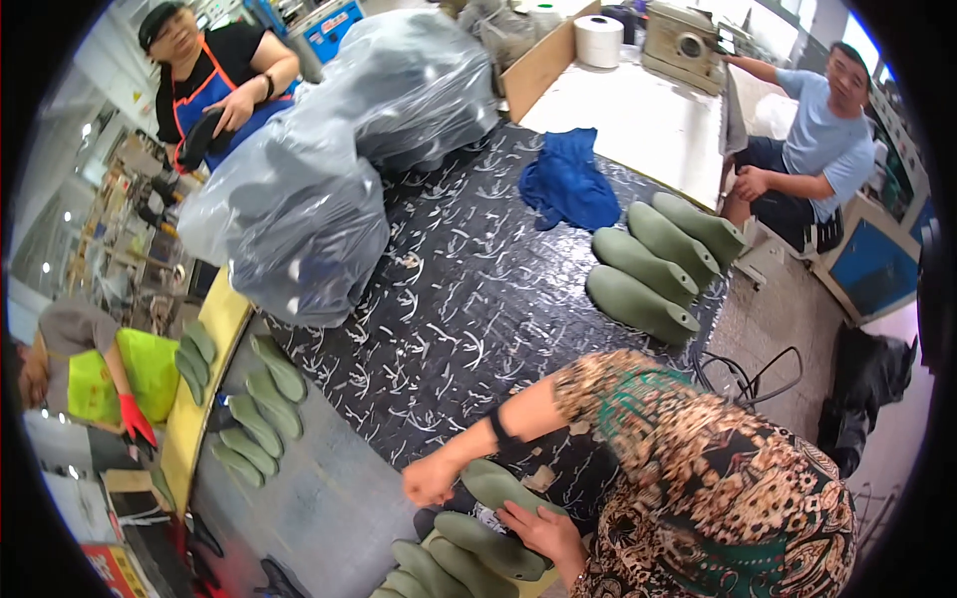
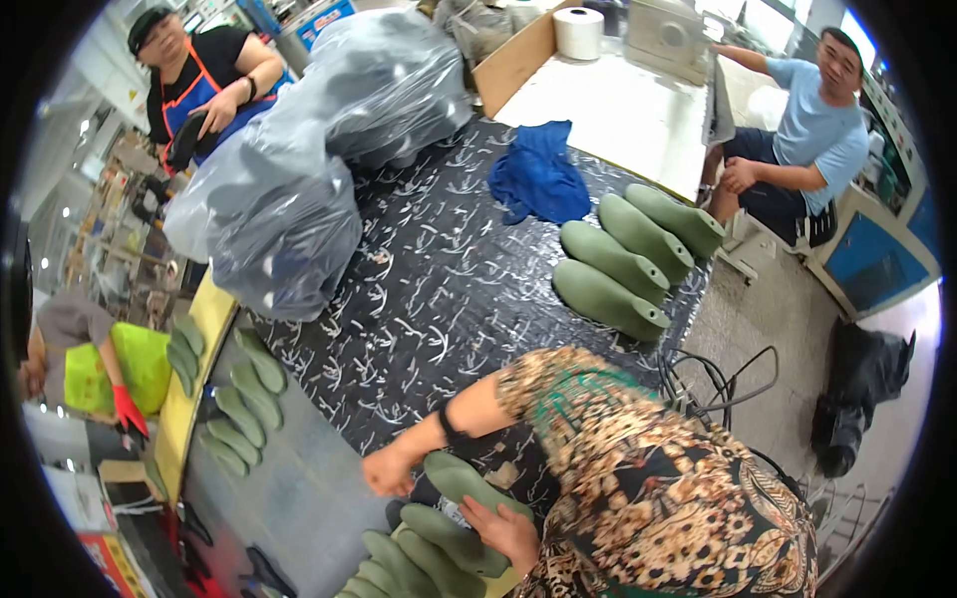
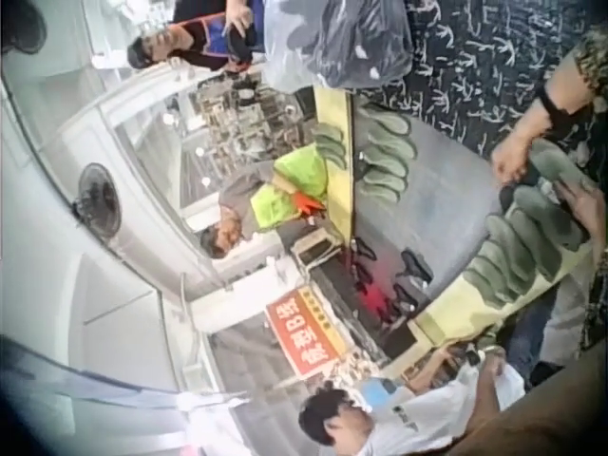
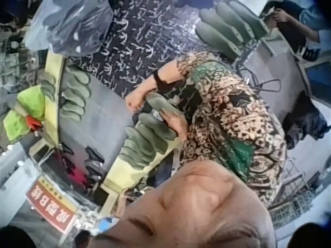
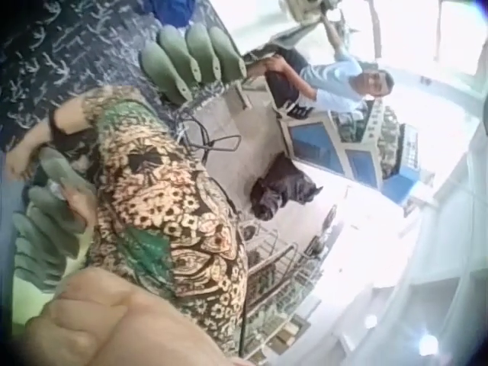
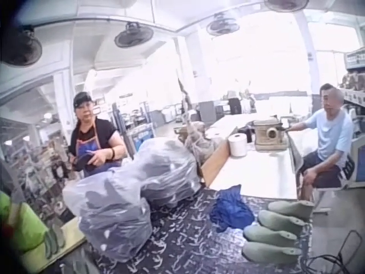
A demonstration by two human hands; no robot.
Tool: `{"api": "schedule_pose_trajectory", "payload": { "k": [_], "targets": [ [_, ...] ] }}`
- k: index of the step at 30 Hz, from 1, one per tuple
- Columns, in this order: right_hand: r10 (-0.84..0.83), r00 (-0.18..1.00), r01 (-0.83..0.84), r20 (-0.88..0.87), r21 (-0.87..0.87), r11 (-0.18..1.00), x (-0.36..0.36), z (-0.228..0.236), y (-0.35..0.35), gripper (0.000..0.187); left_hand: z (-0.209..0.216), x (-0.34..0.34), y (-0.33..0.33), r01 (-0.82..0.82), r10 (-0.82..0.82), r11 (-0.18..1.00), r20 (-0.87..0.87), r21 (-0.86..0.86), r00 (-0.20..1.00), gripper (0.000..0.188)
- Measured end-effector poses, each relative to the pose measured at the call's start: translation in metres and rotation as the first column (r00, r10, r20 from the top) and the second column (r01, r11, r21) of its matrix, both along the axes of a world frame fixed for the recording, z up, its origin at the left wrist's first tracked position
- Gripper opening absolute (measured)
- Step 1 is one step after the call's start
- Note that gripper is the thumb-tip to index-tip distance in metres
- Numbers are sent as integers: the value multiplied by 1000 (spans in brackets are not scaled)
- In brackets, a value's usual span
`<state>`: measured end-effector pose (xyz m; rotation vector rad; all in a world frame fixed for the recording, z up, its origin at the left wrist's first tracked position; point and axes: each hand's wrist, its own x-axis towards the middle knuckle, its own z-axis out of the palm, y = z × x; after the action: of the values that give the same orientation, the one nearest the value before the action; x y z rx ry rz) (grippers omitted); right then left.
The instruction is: The recorder is organizing and moving shoe lasts at an industrial assembly line station.
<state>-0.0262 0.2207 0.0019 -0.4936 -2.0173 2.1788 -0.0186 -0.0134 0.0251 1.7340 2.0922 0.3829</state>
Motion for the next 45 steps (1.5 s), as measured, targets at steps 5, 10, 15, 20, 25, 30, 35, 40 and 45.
{"api": "schedule_pose_trajectory", "payload": {
  "k": [5,10,15,20,25,30,35,40,45],
  "targets": [
    [-301,953,249,17,518,818,202,3,-52,21,-7,27,2,104,-102,994,-45,45,994,57],
    [-775,601,144,197,927,347,331,60,-79,19,5,19,0,-12,17,999,-100,53,995,52],
    [-802,174,30,572,811,585,432,72,-95,33,11,17,8,78,-89,993,-125,-89,988,60],
    [-764,108,202,637,738,644,452,67,-115,73,1,7,8,153,-159,987,-239,-43,958,59],
    [-618,283,162,734,598,785,422,72,-103,110,-2,-16,-8,29,-53,994,-248,-101,967,58],
    [-420,404,261,813,338,904,414,78,-113,116,-35,-39,-1,21,-18,1000,-180,16,984,58],
    [-327,456,312,828,195,930,365,67,-117,115,-18,-1,1,156,-91,939,-215,308,972,47],
    [-272,578,261,769,141,955,292,65,-130,113,11,70,12,283,-350,909,190,306,917,58],
    [-223,650,148,726,167,975,247,72,-140,102,-12,77,29,409,-440,884,106,228,892,40]
  ]
}}
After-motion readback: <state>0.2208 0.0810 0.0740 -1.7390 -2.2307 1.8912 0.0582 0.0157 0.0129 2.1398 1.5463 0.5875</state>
